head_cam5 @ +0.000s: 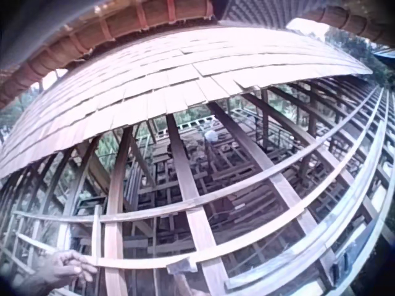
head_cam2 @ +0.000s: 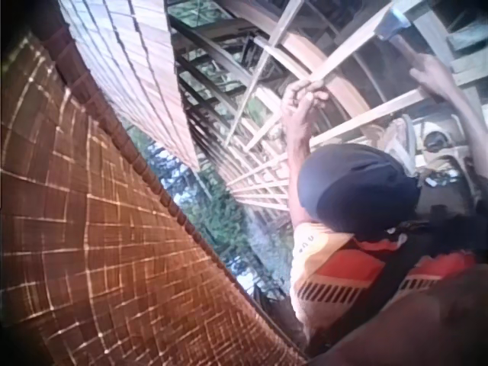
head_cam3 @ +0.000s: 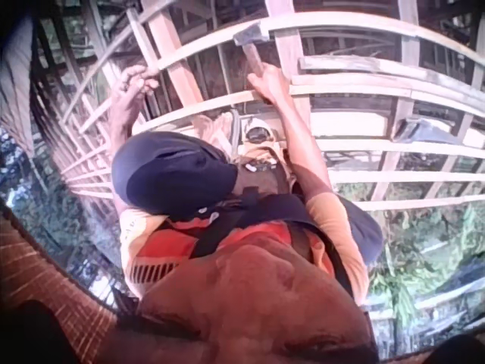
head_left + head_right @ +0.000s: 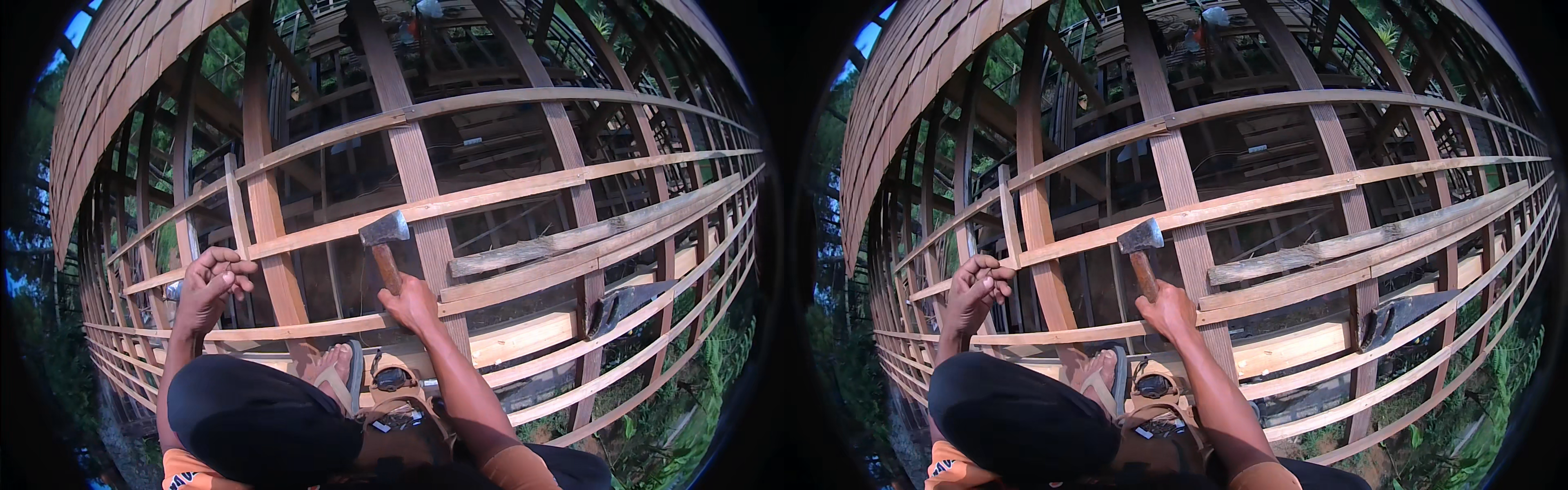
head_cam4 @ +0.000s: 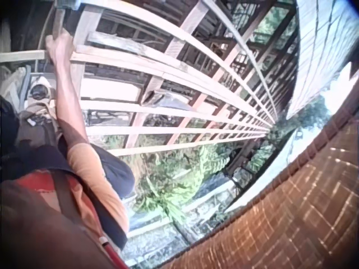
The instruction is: The person uses an axe as a hammer to strike wooden slats, positioning them onto a larger framework. They hold the wood in place by hand, drive in nails, and then mark the wood with a pencil.
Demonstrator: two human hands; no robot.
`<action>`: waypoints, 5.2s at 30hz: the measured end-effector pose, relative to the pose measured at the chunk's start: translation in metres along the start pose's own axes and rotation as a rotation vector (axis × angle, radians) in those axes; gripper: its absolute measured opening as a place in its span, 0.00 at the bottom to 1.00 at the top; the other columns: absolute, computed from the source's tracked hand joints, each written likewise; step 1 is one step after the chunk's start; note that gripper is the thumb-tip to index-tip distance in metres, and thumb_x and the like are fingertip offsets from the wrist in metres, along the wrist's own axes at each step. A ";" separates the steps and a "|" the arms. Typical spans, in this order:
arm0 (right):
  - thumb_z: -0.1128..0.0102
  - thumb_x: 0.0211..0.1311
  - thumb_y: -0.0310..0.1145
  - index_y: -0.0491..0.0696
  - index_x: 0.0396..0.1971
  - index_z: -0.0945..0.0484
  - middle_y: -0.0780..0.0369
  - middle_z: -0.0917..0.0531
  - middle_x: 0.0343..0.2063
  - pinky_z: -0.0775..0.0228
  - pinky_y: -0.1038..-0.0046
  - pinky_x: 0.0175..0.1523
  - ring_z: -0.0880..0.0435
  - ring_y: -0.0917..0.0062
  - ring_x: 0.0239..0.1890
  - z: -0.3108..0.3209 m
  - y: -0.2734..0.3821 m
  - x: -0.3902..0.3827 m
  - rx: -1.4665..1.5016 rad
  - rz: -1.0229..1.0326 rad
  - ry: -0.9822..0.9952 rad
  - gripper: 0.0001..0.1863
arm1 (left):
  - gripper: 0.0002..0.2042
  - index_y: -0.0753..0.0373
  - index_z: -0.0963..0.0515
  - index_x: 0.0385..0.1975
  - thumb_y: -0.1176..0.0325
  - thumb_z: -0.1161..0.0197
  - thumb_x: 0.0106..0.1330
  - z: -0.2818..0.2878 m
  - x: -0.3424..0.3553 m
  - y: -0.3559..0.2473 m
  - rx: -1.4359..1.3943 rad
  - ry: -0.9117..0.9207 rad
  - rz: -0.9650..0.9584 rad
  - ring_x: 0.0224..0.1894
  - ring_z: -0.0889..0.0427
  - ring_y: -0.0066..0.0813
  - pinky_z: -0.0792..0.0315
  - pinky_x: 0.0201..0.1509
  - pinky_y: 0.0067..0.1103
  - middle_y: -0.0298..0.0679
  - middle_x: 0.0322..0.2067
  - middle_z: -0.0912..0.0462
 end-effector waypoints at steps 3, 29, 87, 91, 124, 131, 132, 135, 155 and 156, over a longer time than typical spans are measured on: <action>0.39 0.51 0.48 0.46 0.42 0.17 0.46 0.14 0.35 0.24 0.52 0.51 0.14 0.49 0.42 -0.008 0.010 -0.002 -0.091 -0.024 -0.011 0.24 | 0.10 0.64 0.21 0.43 0.63 0.37 0.72 0.049 -0.001 0.055 -0.037 -0.200 0.049 0.26 0.21 0.18 0.30 0.28 0.14 0.35 0.29 0.17; 0.37 0.58 0.34 0.41 0.30 0.26 0.59 0.22 0.20 0.30 0.70 0.32 0.26 0.74 0.22 -0.040 0.048 -0.006 -0.173 0.384 -0.058 0.11 | 0.07 0.53 0.12 0.35 0.59 0.31 0.62 0.063 0.087 0.210 0.527 -0.729 -0.323 0.78 0.56 0.51 0.82 0.75 0.52 0.46 0.72 0.38; 0.44 0.68 0.32 0.42 0.51 0.35 0.45 0.24 0.26 0.29 0.60 0.38 0.22 0.45 0.30 -0.051 0.162 0.008 -0.229 0.419 0.071 0.17 | 0.28 0.66 0.34 0.55 0.49 0.41 0.68 0.092 0.070 0.195 0.454 -0.722 -0.512 0.75 0.46 0.56 0.59 0.77 0.51 0.61 0.70 0.42; 0.45 0.69 0.31 0.41 0.55 0.36 0.41 0.21 0.28 0.28 0.56 0.40 0.19 0.41 0.35 -0.054 0.150 0.009 -0.159 0.371 0.087 0.19 | 0.43 0.73 0.36 0.63 0.38 0.37 0.63 0.126 0.132 0.165 0.289 -0.643 -0.211 0.62 0.25 0.55 0.32 0.66 0.37 0.63 0.57 0.25; 0.46 0.70 0.33 0.40 0.51 0.38 0.36 0.21 0.28 0.30 0.46 0.40 0.20 0.36 0.36 -0.085 0.078 0.003 -0.202 0.186 0.270 0.18 | 0.26 0.72 0.30 0.49 0.54 0.45 0.63 0.143 0.156 0.161 0.759 -0.216 0.045 0.46 0.18 0.64 0.26 0.52 0.46 0.64 0.38 0.17; 0.47 0.70 0.34 0.39 0.48 0.38 0.35 0.21 0.26 0.30 0.45 0.38 0.20 0.36 0.34 -0.081 0.080 0.002 -0.208 0.210 0.266 0.17 | 0.26 0.71 0.26 0.50 0.52 0.47 0.64 0.128 0.148 0.152 0.940 -0.245 0.177 0.46 0.17 0.61 0.26 0.53 0.46 0.63 0.40 0.17; 0.47 0.70 0.34 0.39 0.48 0.38 0.36 0.21 0.26 0.30 0.44 0.38 0.20 0.36 0.34 -0.081 0.081 0.000 -0.231 0.211 0.270 0.17 | 0.26 0.72 0.26 0.49 0.52 0.48 0.65 0.129 0.146 0.154 0.916 -0.275 0.136 0.45 0.17 0.62 0.26 0.53 0.47 0.64 0.39 0.17; 0.47 0.70 0.33 0.39 0.50 0.37 0.36 0.20 0.29 0.29 0.45 0.40 0.20 0.37 0.36 -0.081 0.099 -0.006 -0.351 0.199 0.319 0.17 | 0.25 0.74 0.27 0.46 0.53 0.48 0.66 0.135 0.144 0.157 0.882 -0.281 0.145 0.45 0.18 0.63 0.26 0.52 0.48 0.65 0.38 0.17; 0.46 0.73 0.36 0.42 0.58 0.39 0.54 0.22 0.27 0.31 0.70 0.28 0.21 0.72 0.24 -0.079 0.238 0.006 -0.311 0.859 0.051 0.21 | 0.22 0.73 0.28 0.43 0.54 0.48 0.69 0.136 0.131 0.165 0.803 -0.320 0.028 0.41 0.16 0.62 0.24 0.50 0.49 0.64 0.34 0.17; 0.46 0.74 0.37 0.42 0.59 0.41 0.57 0.24 0.28 0.34 0.76 0.26 0.26 0.79 0.24 -0.079 0.246 -0.002 -0.019 0.918 0.073 0.23 | 0.22 0.73 0.28 0.43 0.54 0.48 0.68 0.137 0.132 0.164 0.808 -0.320 0.025 0.41 0.16 0.62 0.24 0.50 0.48 0.64 0.34 0.17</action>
Point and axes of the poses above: each hand's wrist, its own x-axis towards the middle knuckle, its own z-axis out of the back of the hand, y = z × x, the point moved 1 cm from there along x, towards the middle knuckle
